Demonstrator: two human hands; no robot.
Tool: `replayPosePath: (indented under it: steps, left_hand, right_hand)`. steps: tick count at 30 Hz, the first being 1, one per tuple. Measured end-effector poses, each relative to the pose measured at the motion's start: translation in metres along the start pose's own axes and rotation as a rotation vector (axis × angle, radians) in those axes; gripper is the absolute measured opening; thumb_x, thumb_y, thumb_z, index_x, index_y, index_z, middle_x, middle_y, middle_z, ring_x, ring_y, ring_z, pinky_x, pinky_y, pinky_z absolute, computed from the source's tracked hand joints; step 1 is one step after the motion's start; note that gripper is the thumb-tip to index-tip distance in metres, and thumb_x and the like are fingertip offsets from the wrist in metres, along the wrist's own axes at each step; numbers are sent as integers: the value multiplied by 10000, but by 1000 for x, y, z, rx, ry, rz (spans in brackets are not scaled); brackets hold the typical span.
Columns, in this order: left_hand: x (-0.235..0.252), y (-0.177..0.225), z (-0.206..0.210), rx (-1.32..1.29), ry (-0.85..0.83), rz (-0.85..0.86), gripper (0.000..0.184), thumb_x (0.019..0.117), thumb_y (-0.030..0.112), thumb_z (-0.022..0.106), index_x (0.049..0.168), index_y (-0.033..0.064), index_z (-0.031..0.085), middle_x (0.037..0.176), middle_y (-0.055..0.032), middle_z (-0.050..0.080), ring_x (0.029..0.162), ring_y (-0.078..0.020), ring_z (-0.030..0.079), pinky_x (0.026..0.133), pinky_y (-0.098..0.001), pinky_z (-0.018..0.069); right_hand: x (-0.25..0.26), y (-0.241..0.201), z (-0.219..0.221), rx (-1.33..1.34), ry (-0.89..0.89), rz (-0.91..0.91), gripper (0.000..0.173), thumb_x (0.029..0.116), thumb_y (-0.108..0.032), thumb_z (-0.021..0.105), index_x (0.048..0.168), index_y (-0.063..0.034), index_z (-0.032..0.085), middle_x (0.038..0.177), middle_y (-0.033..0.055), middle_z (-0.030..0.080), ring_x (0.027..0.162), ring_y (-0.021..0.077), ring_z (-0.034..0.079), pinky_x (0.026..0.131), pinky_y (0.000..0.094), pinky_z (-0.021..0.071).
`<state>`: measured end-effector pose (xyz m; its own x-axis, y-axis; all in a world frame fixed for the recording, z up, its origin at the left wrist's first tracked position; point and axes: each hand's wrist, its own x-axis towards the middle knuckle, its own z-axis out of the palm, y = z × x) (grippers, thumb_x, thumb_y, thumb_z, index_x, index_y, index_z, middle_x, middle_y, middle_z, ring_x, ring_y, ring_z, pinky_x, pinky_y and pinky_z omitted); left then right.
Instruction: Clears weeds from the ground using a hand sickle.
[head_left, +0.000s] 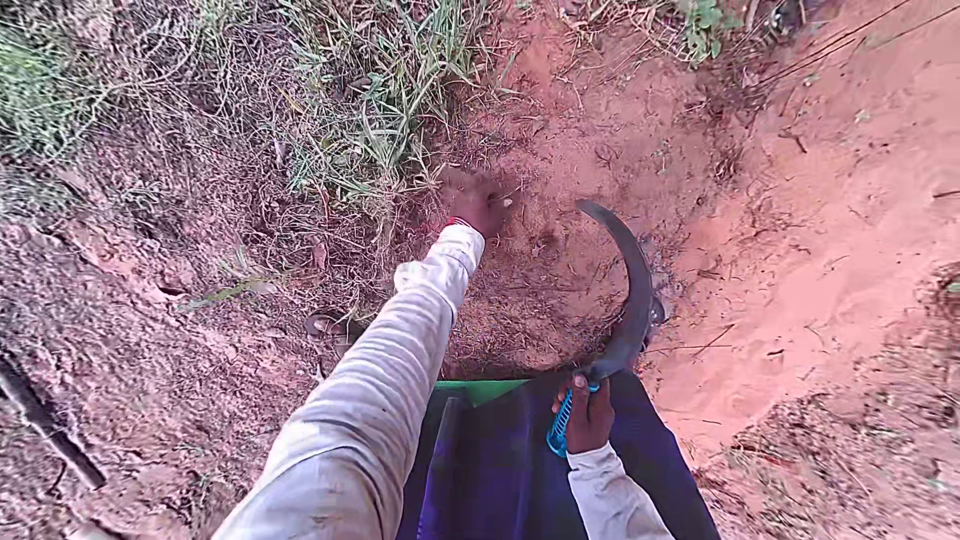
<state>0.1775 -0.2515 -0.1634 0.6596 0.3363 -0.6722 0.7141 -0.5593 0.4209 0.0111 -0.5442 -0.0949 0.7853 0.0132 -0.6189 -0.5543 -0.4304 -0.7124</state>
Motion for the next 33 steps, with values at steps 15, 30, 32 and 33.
replayPosePath:
  steps: [15, 30, 32, 33]
  left_hand:
    - [-19, 69, 19, -305, 311, 153, 265, 1034, 81, 563, 1157, -87, 726, 1098, -267, 740, 1048, -389, 723, 972, -531, 536]
    - [118, 19, -1, 405, -249, -202, 476, 1075, 175, 497, 1513, -5, 452, 1451, -317, 544, 1358, -518, 517, 1064, -711, 407]
    - [120, 35, -6, 436, -274, -265, 450, 1016, 252, 615, 1373, -20, 594, 1406, -301, 583, 1333, -496, 545, 1023, -723, 437]
    - [117, 43, -9, 436, -286, -271, 442, 998, 257, 632, 1333, -31, 617, 1388, -303, 593, 1322, -494, 554, 1012, -728, 442]
  right_hand:
    - [29, -14, -8, -18, 25, 77, 476, 1043, -329, 423, 1183, 125, 443, 601, -126, 529, 478, -39, 559, 488, 171, 532]
    - [31, -24, 2, 14, -31, 97, 432, 1046, -356, 452, 1145, 65, 457, 603, -130, 528, 477, -24, 561, 485, 174, 535]
    - [31, -22, 3, -3, -27, 91, 438, 1047, -356, 451, 1146, 71, 461, 603, -128, 533, 480, -24, 567, 483, 177, 537]
    - [32, -22, 2, -10, -24, 86, 447, 1048, -359, 449, 1150, 76, 459, 603, -128, 533, 481, -25, 567, 485, 176, 537]
